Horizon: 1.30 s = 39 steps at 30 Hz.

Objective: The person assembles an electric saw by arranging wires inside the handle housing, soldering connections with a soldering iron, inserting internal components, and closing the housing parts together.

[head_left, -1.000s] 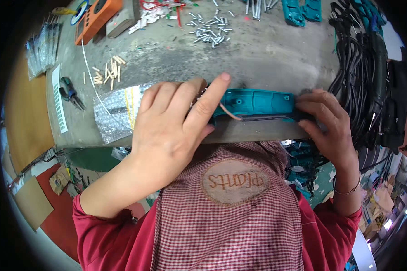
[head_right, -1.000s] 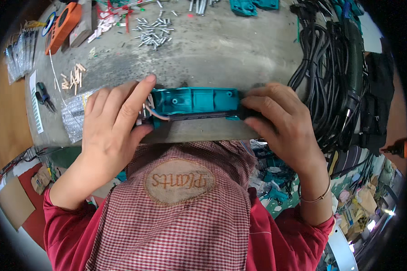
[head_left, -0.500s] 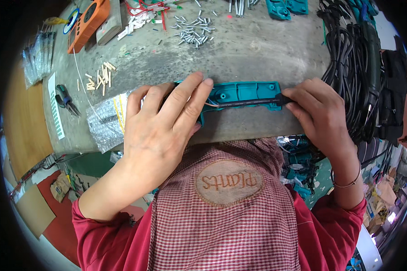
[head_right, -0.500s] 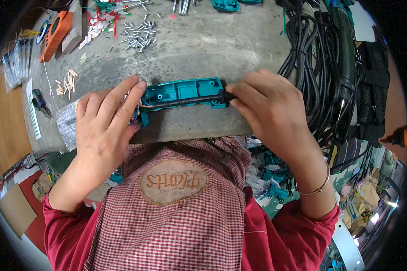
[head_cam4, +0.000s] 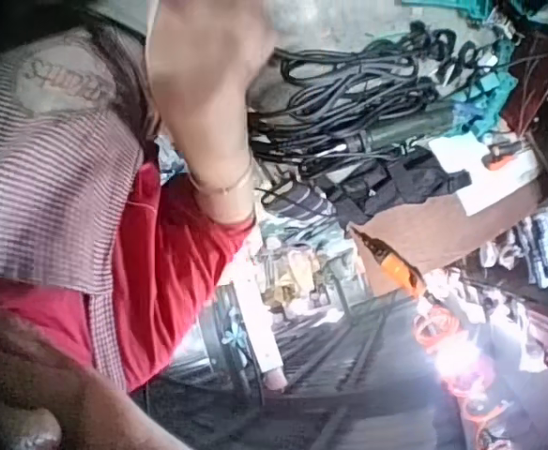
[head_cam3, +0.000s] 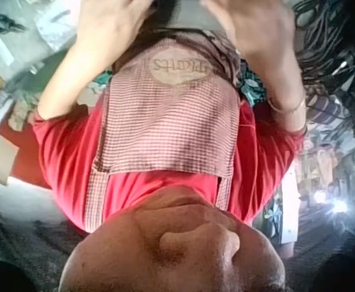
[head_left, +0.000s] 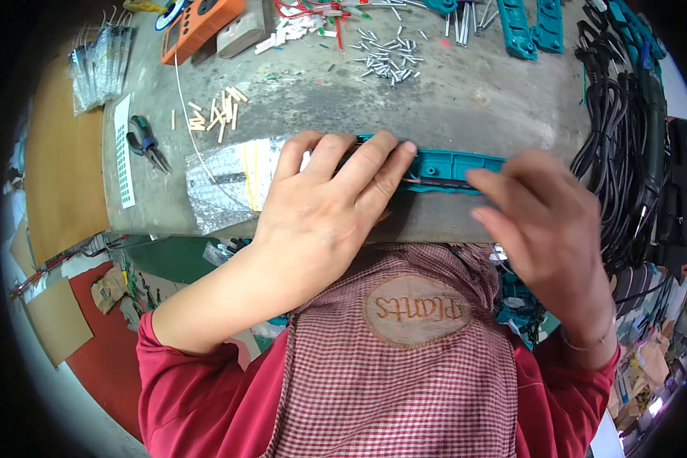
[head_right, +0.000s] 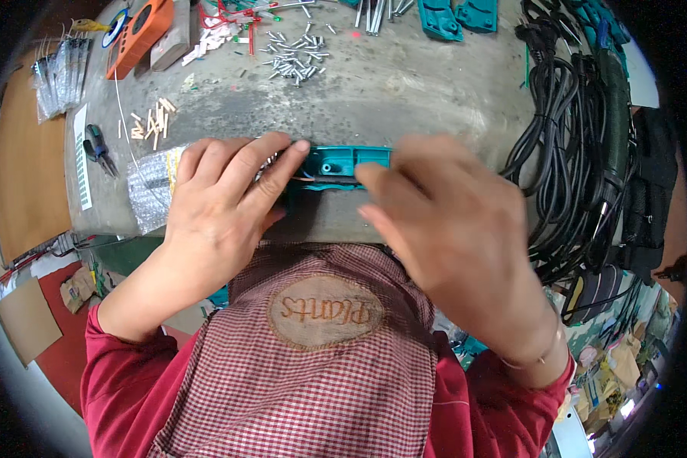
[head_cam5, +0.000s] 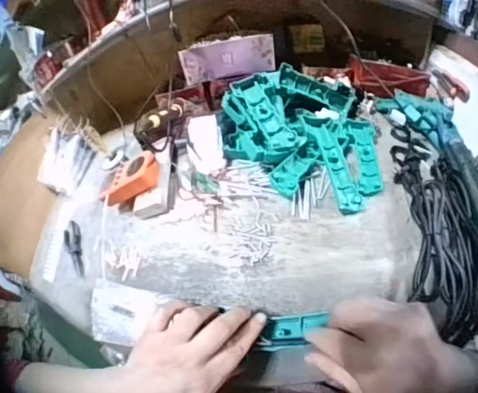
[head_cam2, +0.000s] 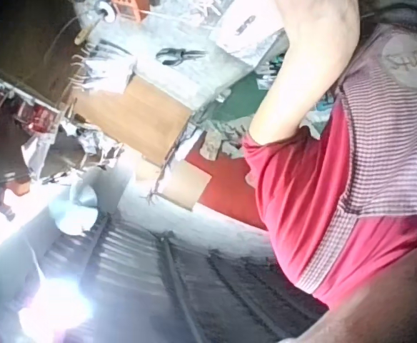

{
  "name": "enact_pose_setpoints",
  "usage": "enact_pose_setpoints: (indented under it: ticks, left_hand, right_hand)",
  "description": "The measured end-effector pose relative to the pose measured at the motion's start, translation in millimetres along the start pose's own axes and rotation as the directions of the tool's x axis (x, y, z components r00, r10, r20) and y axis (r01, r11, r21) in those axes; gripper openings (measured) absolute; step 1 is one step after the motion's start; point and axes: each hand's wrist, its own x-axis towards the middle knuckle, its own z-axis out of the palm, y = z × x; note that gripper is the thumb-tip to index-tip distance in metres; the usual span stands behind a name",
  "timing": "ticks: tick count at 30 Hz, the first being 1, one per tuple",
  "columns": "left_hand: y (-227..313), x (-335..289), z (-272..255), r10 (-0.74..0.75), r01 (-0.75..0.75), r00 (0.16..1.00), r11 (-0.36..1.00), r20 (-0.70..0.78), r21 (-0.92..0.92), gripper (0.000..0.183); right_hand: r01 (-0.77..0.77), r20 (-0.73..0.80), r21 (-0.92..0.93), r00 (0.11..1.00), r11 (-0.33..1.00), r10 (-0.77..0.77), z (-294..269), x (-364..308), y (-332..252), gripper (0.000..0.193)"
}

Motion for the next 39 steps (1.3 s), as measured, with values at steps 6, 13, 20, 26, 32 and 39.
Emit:
enact_pose_setpoints:
  ticks: [6, 13, 20, 26, 32, 39]
  left_hand:
    - [1.7, -1.3, -1.2, -0.016, 0.016, 1.000, 1.000, 0.023, -0.004, 0.077]
    - [1.1, -0.5, 2.3, 0.024, -0.025, 1.000, 0.998, 0.010, 0.062, 0.065]
    - [1.1, 2.5, -4.2, -0.010, 0.011, 1.000, 0.997, 0.010, -0.071, 0.055]
    - [0.3, 1.2, -4.3, -0.016, 0.015, 1.000, 0.996, -0.011, -0.089, 0.048]
    - [-2.3, 4.4, -6.0, 0.054, -0.052, 0.998, 0.993, 0.021, -0.103, 0.044]
    - [1.8, -2.2, -5.4, 0.026, -0.026, 1.000, 0.989, 0.001, -0.148, 0.045]
  right_hand:
    - [-0.088, 0.058, 0.250, 0.995, 0.964, 0.076, 20.3, 14.9, 16.8, 0.016]
    - [-0.187, 0.092, 0.059, 0.979, 0.980, 0.182, 21.3, 25.8, 15.7, 0.019]
    - [-0.181, 0.187, 0.080, 0.969, 0.980, 0.163, 17.3, 26.2, 18.6, 0.022]
    - [-0.124, 0.331, 0.237, 0.943, 0.963, 0.040, -5.4, 43.3, 29.7, 0.018]
    - [-0.406, -0.194, -0.116, 0.904, 0.906, 0.380, -45.3, 114.4, 105.9, 0.038]
    - [-0.563, -0.066, -0.131, 0.826, 0.816, 0.559, -18.7, 138.6, 140.5, 0.049]
